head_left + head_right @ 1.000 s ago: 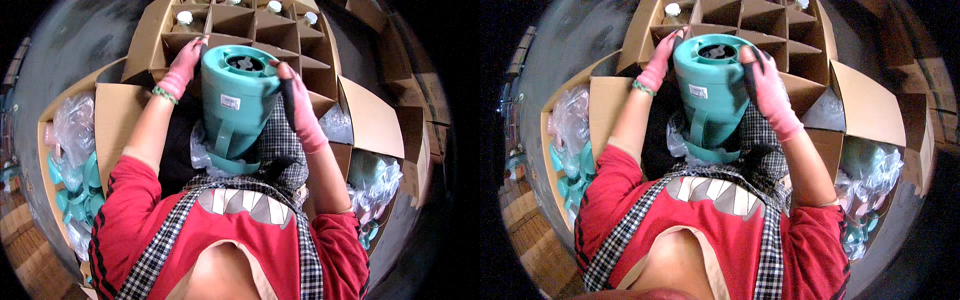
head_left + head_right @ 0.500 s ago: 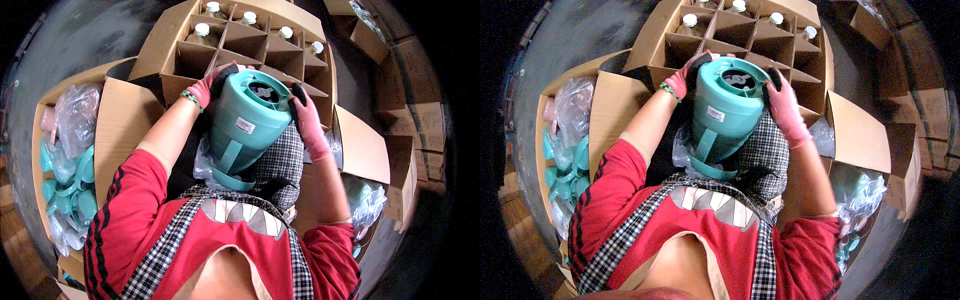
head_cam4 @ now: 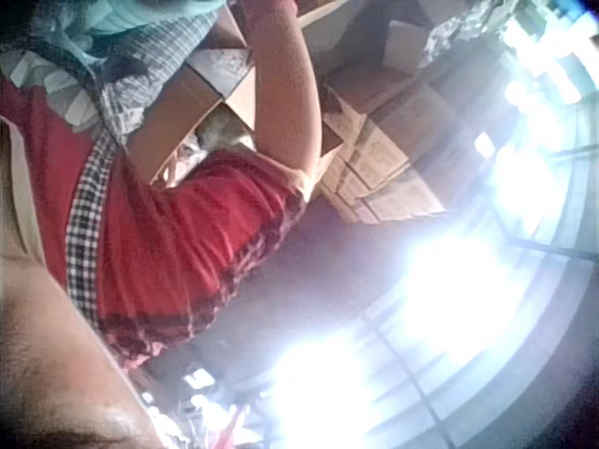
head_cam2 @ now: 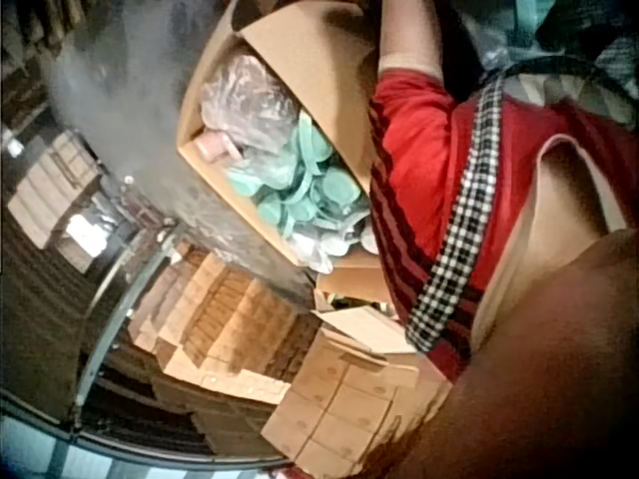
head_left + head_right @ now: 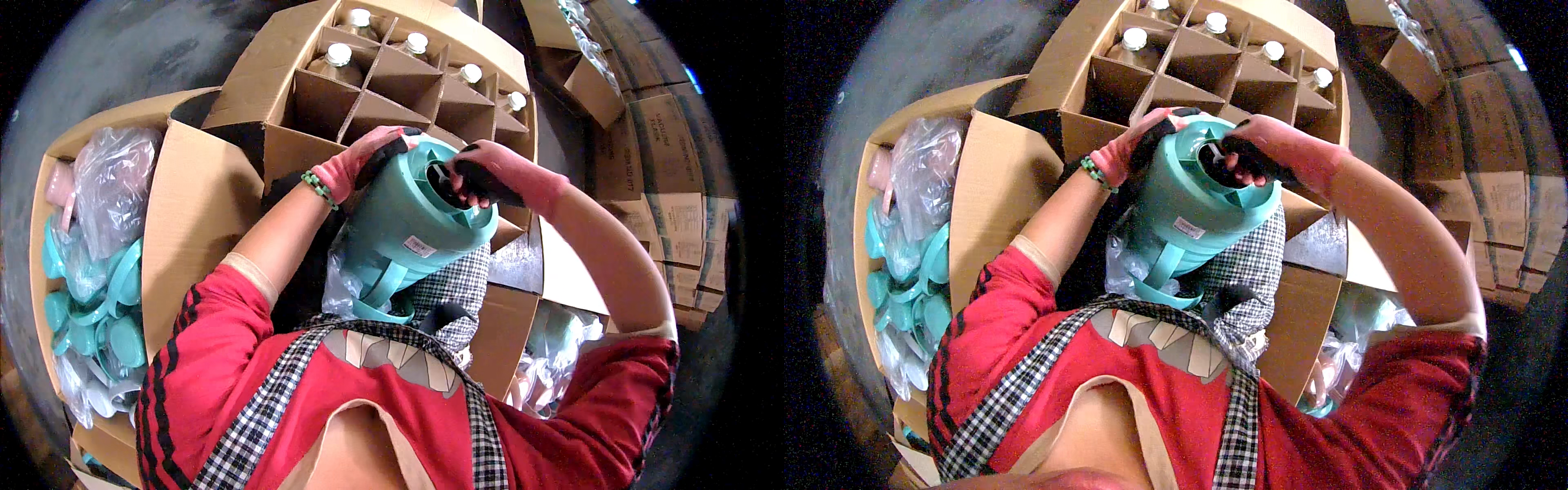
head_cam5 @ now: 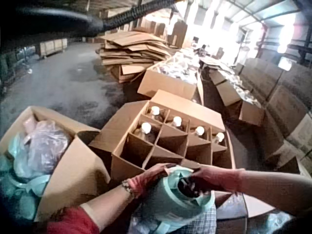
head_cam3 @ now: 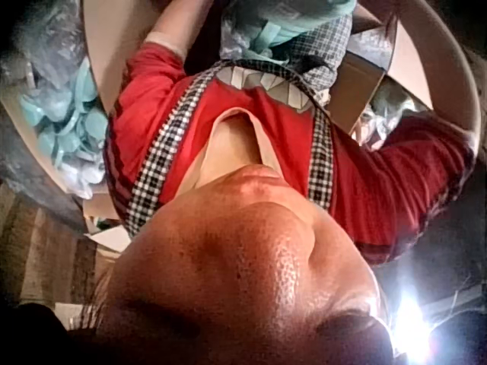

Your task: The person sits on the floor and assembles teal and pink kettles. They remove the kettles from plastic bags, insert the internal metal components, and screw the lids onto the bodies. The person handles the items one by one, placing the finished units into a cardboard box.

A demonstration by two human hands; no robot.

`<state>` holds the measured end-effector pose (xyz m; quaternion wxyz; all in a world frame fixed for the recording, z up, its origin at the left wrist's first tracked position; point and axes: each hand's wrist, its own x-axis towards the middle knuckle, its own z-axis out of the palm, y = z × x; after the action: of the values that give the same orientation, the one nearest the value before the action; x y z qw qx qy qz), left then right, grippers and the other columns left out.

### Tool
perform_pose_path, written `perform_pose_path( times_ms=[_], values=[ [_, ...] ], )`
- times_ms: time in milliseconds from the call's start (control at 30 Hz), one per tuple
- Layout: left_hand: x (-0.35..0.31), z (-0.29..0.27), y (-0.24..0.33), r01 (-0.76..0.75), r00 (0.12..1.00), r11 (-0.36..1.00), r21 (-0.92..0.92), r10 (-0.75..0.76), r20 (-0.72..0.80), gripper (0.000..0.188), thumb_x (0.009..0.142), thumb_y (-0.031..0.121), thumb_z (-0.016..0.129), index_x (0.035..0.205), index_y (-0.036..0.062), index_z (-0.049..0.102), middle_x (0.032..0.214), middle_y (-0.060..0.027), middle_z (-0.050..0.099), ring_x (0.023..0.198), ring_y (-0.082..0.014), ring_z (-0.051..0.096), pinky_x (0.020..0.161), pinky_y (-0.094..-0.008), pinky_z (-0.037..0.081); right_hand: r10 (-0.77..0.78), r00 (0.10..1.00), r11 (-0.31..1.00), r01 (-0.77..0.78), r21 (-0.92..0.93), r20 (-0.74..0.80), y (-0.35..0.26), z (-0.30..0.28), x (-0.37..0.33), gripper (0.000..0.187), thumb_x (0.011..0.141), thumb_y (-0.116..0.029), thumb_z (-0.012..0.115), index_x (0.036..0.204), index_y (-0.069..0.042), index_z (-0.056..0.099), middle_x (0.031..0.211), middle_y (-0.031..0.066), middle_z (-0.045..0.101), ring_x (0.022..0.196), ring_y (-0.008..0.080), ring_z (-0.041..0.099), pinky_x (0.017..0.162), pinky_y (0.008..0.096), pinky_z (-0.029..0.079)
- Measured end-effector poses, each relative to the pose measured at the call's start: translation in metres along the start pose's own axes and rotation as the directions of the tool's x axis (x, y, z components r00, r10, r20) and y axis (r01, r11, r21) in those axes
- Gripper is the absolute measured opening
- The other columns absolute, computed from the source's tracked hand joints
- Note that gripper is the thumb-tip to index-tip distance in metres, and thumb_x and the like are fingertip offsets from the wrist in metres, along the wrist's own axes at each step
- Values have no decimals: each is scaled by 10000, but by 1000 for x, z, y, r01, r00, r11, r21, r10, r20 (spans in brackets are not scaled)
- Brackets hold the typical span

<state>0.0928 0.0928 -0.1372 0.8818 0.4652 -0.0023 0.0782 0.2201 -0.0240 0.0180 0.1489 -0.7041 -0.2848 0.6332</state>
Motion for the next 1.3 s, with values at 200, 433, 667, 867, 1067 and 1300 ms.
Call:
perform_pose_path(
  times_ms=[200,433,667,867,1067,1300],
  values=[
    [-6,5,14,-10,999,999,35,12,-46,398,779,299,536,1038,-3,514,926,-34,553,827,-90,506,750,-223,407,-384,500,-667,430,-608,776,-7,-8,0,183,697,-207,528,819,-74,558,994,73,536,959,247,481,754,354,427],
    [6,-4,6,-55,994,996,65,61,-91,299,773,294,546,873,13,577,728,13,529,674,-51,471,615,-191,390,-419,892,447,38,-894,-172,12,16,30,334,789,-311,530,812,18,578,647,151,559,591,247,559,593,340,448],
    [-1,-29,-8,-125,991,992,-16,124,-47,444,839,320,472,1112,-30,466,1023,-108,552,911,-144,531,805,-257,422,-530,577,828,512,-231,-621,33,61,-41,251,840,-200,496,758,21,582,642,50,584,584,82,517,569,242,431],
    [13,-42,-29,-16,992,982,-188,-8,-127,407,861,330,440,1090,-5,479,981,-67,561,800,-137,545,757,-280,445,-196,934,798,329,506,-298,113,160,-6,455,788,-405,537,976,9,530,813,19,546,713,93,484,653,220,388],
    [-108,83,20,-37,956,91,995,294,9,729,745,366,569,1271,-6,229,983,-150,551,889,-226,539,768,-331,414,-173,876,546,465,697,-450,148,152,-6,239,749,-201,623,858,3,564,726,44,584,623,113,538,567,236,430],
    [-197,17,52,331,944,-326,886,107,-313,166,717,64,525,874,19,557,789,-140,583,728,-256,574,661,-341,460,-240,675,522,695,494,-697,140,129,-60,191,771,-205,588,778,-14,575,681,43,586,572,92,517,531,218,408]
  ],
)
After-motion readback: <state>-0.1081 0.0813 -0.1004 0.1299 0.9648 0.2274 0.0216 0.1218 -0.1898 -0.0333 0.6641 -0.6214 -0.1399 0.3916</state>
